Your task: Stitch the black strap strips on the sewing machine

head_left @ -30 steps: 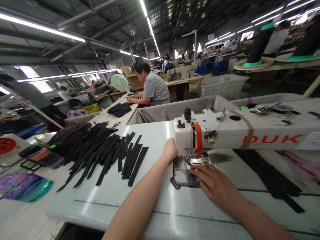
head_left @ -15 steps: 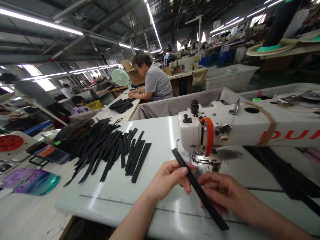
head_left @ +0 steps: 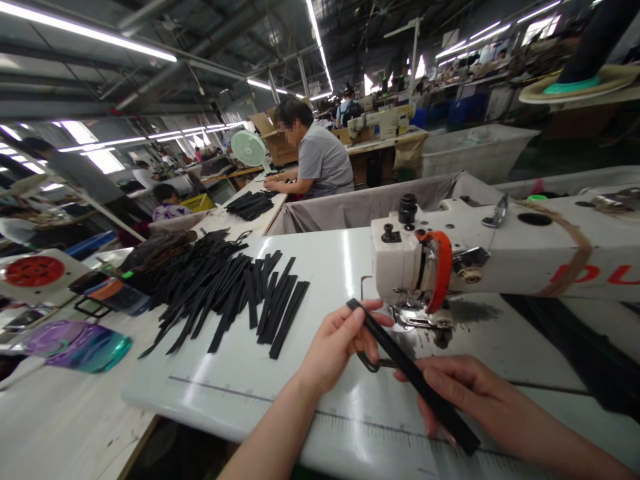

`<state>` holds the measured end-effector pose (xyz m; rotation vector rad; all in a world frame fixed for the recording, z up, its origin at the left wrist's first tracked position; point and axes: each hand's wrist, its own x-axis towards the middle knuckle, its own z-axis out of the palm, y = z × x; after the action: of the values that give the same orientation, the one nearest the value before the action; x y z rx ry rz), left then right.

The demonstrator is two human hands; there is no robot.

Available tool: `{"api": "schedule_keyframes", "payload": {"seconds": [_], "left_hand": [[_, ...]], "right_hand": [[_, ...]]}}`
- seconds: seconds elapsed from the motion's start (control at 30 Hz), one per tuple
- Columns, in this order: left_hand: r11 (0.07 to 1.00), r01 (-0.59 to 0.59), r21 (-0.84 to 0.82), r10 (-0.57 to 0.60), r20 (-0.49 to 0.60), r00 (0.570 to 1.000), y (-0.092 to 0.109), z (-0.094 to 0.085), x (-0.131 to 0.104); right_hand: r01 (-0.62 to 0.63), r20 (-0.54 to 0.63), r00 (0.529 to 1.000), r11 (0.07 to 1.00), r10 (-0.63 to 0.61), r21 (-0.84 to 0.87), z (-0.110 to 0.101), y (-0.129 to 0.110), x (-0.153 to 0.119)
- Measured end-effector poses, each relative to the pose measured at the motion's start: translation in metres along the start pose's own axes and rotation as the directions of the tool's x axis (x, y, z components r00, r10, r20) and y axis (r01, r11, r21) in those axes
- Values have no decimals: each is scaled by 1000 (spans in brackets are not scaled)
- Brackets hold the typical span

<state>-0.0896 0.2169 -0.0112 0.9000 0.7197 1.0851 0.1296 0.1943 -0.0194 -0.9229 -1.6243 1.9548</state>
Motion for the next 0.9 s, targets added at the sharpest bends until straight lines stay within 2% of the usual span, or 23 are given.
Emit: {"api": "schedule_keyframes", "payload": {"seconds": [0.13,0.33,0.5,0.57,0.73,0.9], "left_hand": [[998,-26,-48,21,-103,994,3,-5,4],[999,-15,-29,12,-84,996,-1,-10,5],[992,-59,-108,51,-81,995,2,-8,3],[991,-84,-102,76,-76,994,4,-6,2],[994,-90,-64,86,-52,995,6,-1,0],[993,-79,-82,79,-12,997,6,-1,-1]], "right_hand": [[32,-13,999,998,-32,-47,0,-5,2],[10,-11,1000,998,-11,-56,-1,2,2],[5,-225,973,986,-44,-169,-4,10,4],[29,-257,963,978,-83,-209,-5,10,4],[108,-234,958,961,-169,-254,-3,4,-1],[120,-176,971,969,-159,-217,-2,4,-6]]}}
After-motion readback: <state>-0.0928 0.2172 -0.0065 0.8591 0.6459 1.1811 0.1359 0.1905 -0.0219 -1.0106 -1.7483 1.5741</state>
